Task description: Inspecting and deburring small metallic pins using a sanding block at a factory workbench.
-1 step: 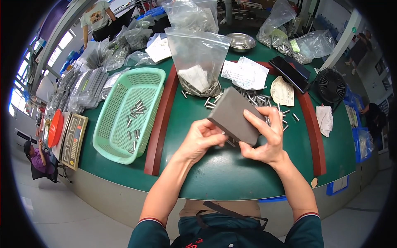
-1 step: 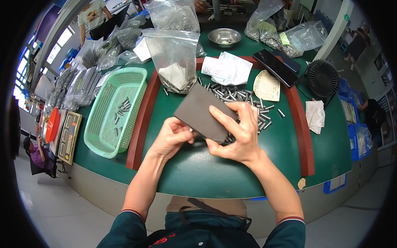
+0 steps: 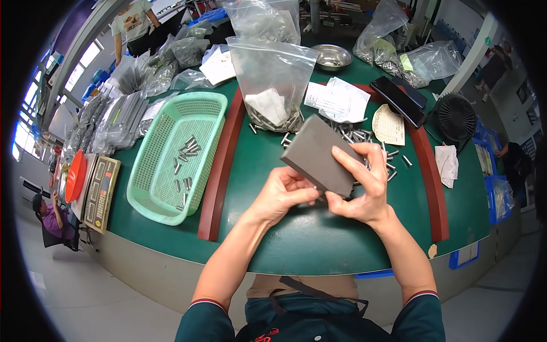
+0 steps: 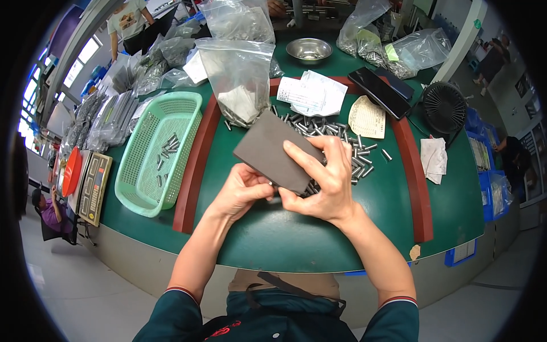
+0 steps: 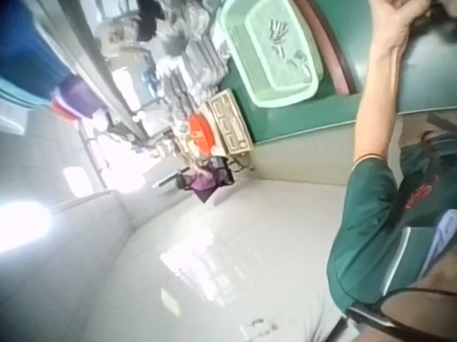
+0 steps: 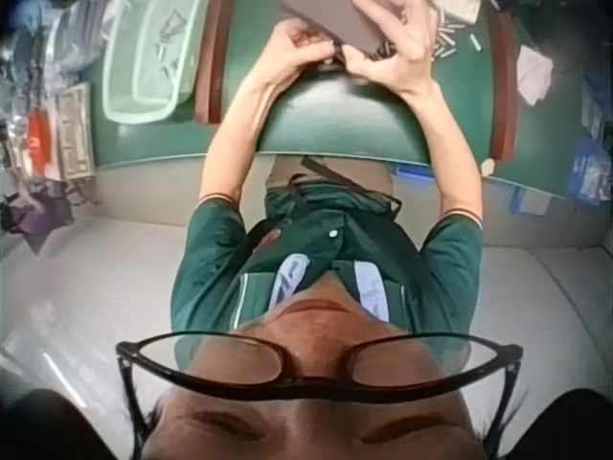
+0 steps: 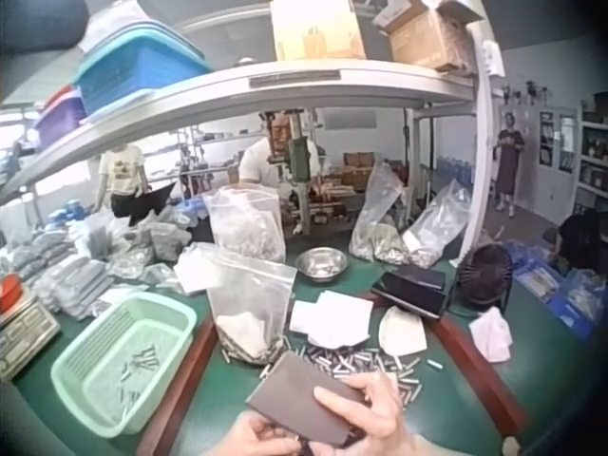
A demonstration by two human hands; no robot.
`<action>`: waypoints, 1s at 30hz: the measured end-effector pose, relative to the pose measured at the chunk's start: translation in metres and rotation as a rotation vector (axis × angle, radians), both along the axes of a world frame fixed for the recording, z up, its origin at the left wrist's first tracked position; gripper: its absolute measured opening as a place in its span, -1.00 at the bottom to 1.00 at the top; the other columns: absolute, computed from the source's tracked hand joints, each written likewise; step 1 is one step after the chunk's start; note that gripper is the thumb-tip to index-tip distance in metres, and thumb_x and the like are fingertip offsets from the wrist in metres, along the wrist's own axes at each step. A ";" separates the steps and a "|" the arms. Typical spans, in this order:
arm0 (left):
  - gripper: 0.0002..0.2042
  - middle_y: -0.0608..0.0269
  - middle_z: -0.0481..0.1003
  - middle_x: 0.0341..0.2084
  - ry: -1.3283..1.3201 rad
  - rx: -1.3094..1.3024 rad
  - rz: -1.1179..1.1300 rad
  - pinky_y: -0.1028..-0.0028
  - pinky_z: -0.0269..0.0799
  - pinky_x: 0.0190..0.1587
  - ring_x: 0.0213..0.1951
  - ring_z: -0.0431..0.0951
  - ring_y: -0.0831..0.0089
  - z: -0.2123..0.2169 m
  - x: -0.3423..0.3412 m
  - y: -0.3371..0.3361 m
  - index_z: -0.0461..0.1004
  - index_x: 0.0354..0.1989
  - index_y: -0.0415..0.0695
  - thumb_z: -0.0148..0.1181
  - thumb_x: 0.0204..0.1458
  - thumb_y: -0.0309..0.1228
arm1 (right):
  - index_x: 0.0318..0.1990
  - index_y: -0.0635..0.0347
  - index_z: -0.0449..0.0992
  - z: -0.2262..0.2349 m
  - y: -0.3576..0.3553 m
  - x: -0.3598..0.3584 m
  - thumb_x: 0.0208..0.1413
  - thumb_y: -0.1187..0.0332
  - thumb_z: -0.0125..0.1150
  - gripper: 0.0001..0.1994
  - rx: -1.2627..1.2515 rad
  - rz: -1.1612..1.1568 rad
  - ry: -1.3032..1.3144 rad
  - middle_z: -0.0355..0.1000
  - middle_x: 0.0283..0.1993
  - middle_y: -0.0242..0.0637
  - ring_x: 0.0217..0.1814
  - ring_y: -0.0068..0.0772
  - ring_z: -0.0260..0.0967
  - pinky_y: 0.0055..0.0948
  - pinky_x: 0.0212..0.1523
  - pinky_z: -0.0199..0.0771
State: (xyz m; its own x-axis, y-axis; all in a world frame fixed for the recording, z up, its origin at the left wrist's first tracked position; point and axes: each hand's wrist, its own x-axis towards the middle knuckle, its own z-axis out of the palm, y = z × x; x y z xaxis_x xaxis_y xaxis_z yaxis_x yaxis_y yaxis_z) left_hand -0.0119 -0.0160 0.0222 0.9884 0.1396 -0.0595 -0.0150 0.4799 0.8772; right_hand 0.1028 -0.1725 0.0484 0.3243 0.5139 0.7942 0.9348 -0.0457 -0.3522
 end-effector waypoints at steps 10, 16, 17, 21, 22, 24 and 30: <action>-0.71 0.25 0.51 -0.35 -0.067 -0.059 0.004 0.59 0.44 -0.34 -0.34 0.50 0.58 0.001 -0.001 -0.001 0.43 -0.16 -0.29 0.26 -0.12 -0.62 | -0.07 0.11 0.51 0.002 -0.003 -0.002 -0.61 0.26 0.32 -0.33 0.008 0.000 -0.028 0.34 -0.24 -0.19 -0.25 -0.25 0.28 -0.32 -0.18 0.16; -0.72 0.25 0.51 -0.39 -0.021 -0.013 -0.031 0.61 0.43 -0.35 -0.42 0.48 0.59 0.002 0.000 -0.004 0.45 -0.19 -0.30 0.25 -0.15 -0.66 | -0.07 0.12 0.51 0.001 0.000 -0.002 -0.61 0.27 0.32 -0.33 0.018 -0.003 -0.009 0.34 -0.24 -0.20 -0.24 -0.26 0.28 -0.33 -0.19 0.16; -0.72 0.26 0.50 -0.39 -0.012 -0.006 0.009 0.62 0.42 -0.36 -0.41 0.48 0.59 0.004 -0.002 -0.005 0.45 -0.19 -0.30 0.25 -0.14 -0.66 | -0.07 0.12 0.51 0.002 -0.003 -0.002 -0.61 0.27 0.32 -0.33 0.016 0.000 -0.008 0.34 -0.24 -0.20 -0.24 -0.26 0.28 -0.33 -0.19 0.16; -0.72 0.27 0.50 -0.37 -0.119 -0.066 0.056 0.61 0.42 -0.37 -0.37 0.48 0.59 0.005 -0.005 0.010 0.44 -0.14 -0.30 0.22 -0.10 -0.65 | -0.07 0.12 0.51 -0.007 -0.010 0.002 -0.61 0.26 0.32 -0.32 -0.030 0.005 -0.032 0.33 -0.24 -0.19 -0.24 -0.25 0.27 -0.32 -0.17 0.16; -0.71 0.25 0.50 -0.34 -0.089 -0.005 0.052 0.61 0.42 -0.36 -0.38 0.48 0.60 0.003 -0.004 0.005 0.43 -0.14 -0.30 0.24 -0.09 -0.63 | -0.07 0.13 0.51 -0.006 -0.008 0.001 -0.61 0.26 0.32 -0.32 -0.011 0.006 -0.017 0.33 -0.24 -0.19 -0.25 -0.25 0.27 -0.32 -0.17 0.16; -0.69 0.26 0.50 -0.35 -0.053 -0.008 -0.016 0.62 0.42 -0.36 -0.39 0.47 0.60 0.000 0.000 -0.004 0.43 -0.13 -0.30 0.26 -0.10 -0.61 | -0.07 0.13 0.51 0.001 -0.002 0.000 -0.62 0.27 0.32 -0.32 -0.013 -0.016 -0.005 0.33 -0.24 -0.19 -0.25 -0.24 0.28 -0.32 -0.17 0.16; -0.70 0.24 0.50 -0.35 -0.032 0.018 0.049 0.62 0.42 -0.36 -0.36 0.49 0.59 -0.003 -0.004 0.001 0.43 -0.14 -0.30 0.27 -0.10 -0.59 | -0.07 0.13 0.51 -0.007 -0.005 0.000 -0.60 0.27 0.32 -0.33 -0.011 0.008 0.010 0.34 -0.24 -0.20 -0.25 -0.26 0.27 -0.32 -0.17 0.16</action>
State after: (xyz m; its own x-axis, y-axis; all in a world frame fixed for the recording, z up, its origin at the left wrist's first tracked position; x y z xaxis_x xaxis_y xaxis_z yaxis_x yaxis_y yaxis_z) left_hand -0.0159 -0.0149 0.0196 0.9817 0.1886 -0.0252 -0.0660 0.4618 0.8845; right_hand 0.1027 -0.1774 0.0415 0.3282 0.5251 0.7852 0.9315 -0.0419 -0.3614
